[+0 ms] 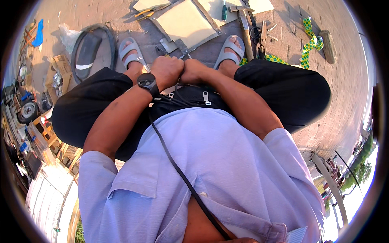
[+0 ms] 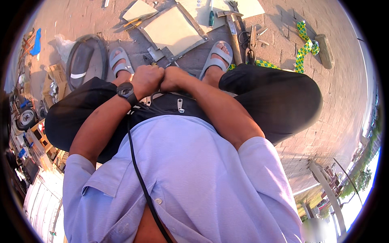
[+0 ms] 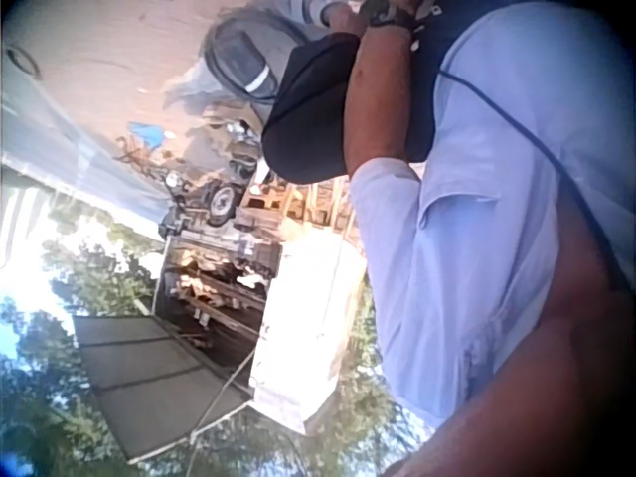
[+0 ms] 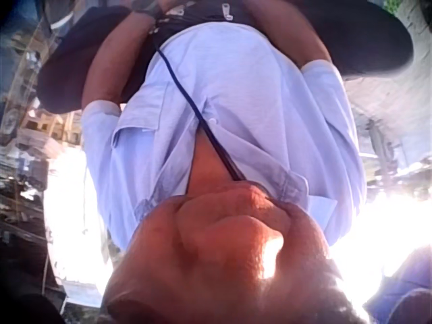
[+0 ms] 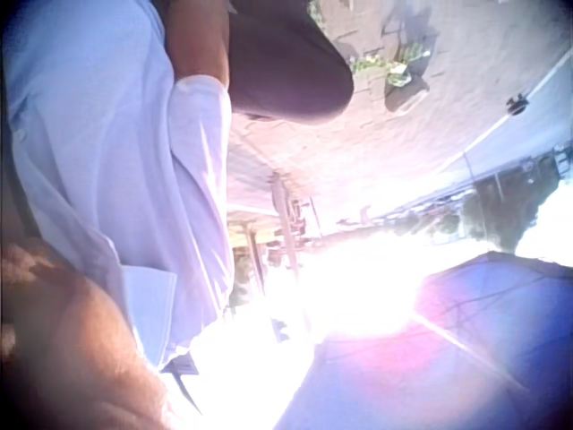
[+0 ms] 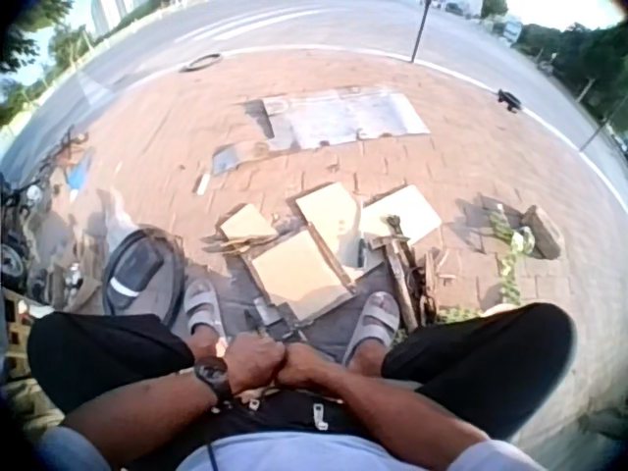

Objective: The person sits on the ground and assembles a metal frame using a cordless drill, a screwdriver, and pliers. They drill holes into metal pieces, insert screws, and tighten them to join the components together.

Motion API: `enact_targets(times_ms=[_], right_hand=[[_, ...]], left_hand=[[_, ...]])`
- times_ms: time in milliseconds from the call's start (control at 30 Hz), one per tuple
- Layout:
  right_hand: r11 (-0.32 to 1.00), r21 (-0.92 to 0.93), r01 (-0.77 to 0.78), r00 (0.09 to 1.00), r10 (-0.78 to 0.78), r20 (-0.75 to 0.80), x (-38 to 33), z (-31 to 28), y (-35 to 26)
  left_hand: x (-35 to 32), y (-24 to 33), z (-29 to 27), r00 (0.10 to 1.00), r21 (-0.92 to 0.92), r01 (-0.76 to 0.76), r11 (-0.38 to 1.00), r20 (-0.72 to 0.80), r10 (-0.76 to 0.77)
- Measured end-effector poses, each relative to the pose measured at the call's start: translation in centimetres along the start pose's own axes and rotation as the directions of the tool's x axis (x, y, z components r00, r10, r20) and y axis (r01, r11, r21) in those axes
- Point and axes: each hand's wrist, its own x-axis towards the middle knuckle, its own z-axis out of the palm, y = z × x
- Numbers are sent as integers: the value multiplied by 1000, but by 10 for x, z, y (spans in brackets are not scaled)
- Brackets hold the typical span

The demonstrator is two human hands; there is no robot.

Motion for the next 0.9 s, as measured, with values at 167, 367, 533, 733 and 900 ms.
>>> enact_targets(times_ms=[167, 367, 533, 733, 900], right_hand=[[998, -6, 61, 998, -62, -28, 7, -8, 1], [986, -144, -79, 997, 75, -36, -12, -32, -30], [977, -177, -120, 993, 119, -16, -4, -15, -22], [973, -199, -113, 994, 110, -29, -2, -10, -13], [980, -194, -30, 993, 7, -116, -2, 4, -2]], left_hand=[[1, -6, 2, 994, -26, -6, 1000, -112, 3], [-2, -4, -2, 990, 5, 88, 996, -107, -87], [-3, -6, 14, 995, -93, 97, 991, -20, -99], [4, -2, 14, 987, -162, 159, 974, 46, -154], [12, -3, 1, 930, -201, 250, 947, 321, -178]])
